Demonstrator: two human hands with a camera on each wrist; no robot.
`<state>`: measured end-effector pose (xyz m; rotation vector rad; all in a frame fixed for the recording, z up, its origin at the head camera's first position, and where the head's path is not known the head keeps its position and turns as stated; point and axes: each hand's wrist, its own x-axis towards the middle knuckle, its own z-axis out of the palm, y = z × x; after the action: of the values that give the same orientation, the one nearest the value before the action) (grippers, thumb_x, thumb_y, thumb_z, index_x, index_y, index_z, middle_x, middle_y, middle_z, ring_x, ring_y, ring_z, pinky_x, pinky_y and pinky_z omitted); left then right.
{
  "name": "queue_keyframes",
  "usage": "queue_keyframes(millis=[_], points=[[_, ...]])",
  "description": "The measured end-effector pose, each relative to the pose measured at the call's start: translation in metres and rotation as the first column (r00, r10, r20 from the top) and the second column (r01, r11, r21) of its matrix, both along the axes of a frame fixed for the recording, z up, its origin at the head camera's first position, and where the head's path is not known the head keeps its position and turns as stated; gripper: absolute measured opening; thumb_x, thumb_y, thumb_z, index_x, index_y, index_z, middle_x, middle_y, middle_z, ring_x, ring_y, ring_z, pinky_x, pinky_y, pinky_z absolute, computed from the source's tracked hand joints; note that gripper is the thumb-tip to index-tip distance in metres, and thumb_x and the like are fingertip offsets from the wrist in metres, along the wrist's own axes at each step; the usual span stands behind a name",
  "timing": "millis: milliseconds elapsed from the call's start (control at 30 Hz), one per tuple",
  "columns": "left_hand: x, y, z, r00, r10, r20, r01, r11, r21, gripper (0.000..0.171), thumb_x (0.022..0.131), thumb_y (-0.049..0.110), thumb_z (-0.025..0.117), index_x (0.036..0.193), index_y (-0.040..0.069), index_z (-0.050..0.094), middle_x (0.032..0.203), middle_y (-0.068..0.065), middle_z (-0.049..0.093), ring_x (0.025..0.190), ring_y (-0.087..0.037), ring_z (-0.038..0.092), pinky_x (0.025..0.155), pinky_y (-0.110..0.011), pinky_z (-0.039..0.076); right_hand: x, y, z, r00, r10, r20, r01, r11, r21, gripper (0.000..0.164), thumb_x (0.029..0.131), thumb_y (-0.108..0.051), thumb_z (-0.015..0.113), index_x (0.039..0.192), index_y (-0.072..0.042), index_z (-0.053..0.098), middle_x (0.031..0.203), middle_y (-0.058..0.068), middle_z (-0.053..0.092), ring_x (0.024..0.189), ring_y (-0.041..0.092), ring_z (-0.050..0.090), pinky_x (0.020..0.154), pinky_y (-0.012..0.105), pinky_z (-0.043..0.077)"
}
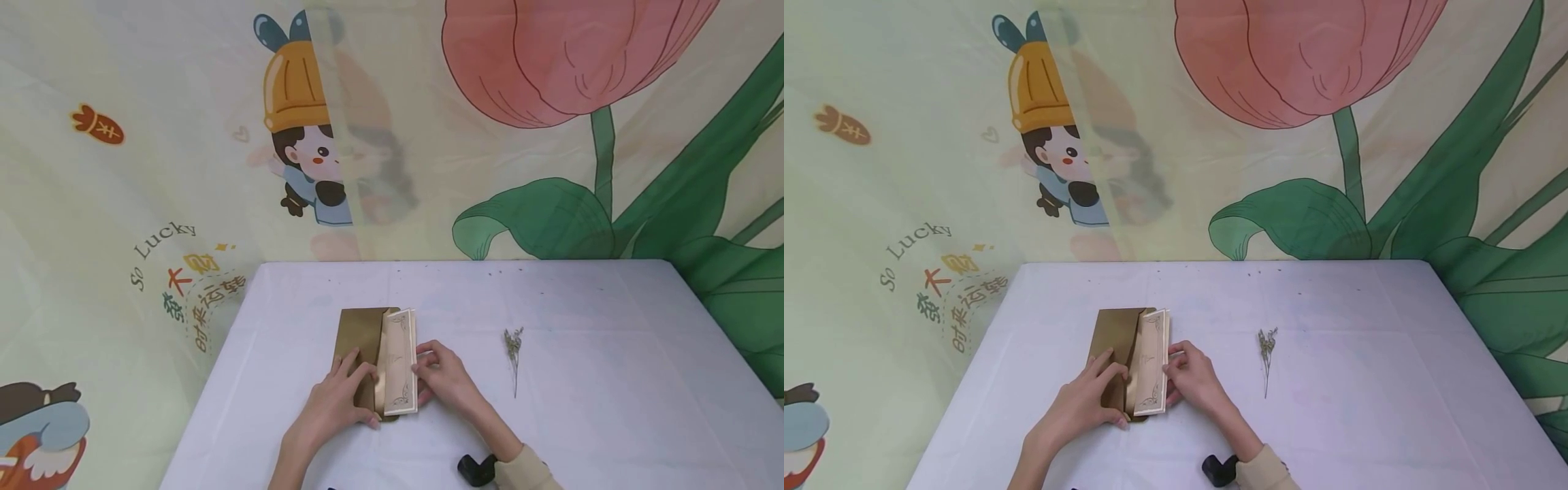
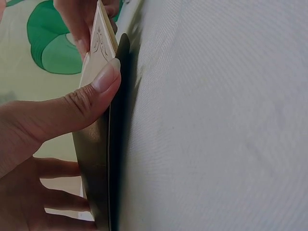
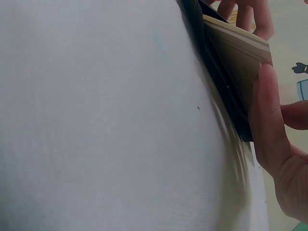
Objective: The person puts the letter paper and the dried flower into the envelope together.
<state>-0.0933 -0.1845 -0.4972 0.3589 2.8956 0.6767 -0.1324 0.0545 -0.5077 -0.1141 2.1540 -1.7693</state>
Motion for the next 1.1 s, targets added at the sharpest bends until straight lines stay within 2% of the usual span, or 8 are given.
queue_keyframes(millis=[300,800,1100], points=[[0.000,0.000,0.000,1.000,0.001,-0.001,-0.001,1.000,0.004,0.070,0.060,0.050,0.092,0.118,0.033,0.057,0.163,-0.021,0.036,0.142,-0.064,0.032,0.086,-0.079,0.046,-0.002,-0.004,-0.002,1.000,0.010,0.017,-0.010,0.999,-0.030,0.037,0.097,-0.002,0.061,0.131,0.007,0.050,0.090,0.015,0.069,0.060,0.022,0.071,0.054,0.042,0.060],[-0.001,0.002,0.000,1.000,0.005,0.013,-0.005,1.000,-0.005,0.069,0.060,0.050,0.092,0.118,0.034,0.058,0.163,-0.023,0.036,0.142,-0.065,0.031,0.086,-0.081,0.044,-0.002,-0.014,-0.002,1.000,0.018,0.024,-0.016,0.997,-0.076,0.038,0.095,-0.001,0.063,0.130,0.008,0.050,0.090,0.017,0.069,0.060,0.030,0.071,0.055,0.045,0.060],[-0.001,0.002,0.001,1.000,0.009,0.020,-0.009,1.000,-0.003,0.069,0.060,0.049,0.093,0.116,0.033,0.057,0.163,-0.023,0.036,0.142,-0.065,0.031,0.087,-0.080,0.044,-0.003,-0.019,-0.004,0.999,0.028,0.041,-0.025,0.996,-0.085,0.037,0.095,0.002,0.062,0.129,0.008,0.050,0.089,0.017,0.067,0.059,0.022,0.070,0.055,0.044,0.061]])
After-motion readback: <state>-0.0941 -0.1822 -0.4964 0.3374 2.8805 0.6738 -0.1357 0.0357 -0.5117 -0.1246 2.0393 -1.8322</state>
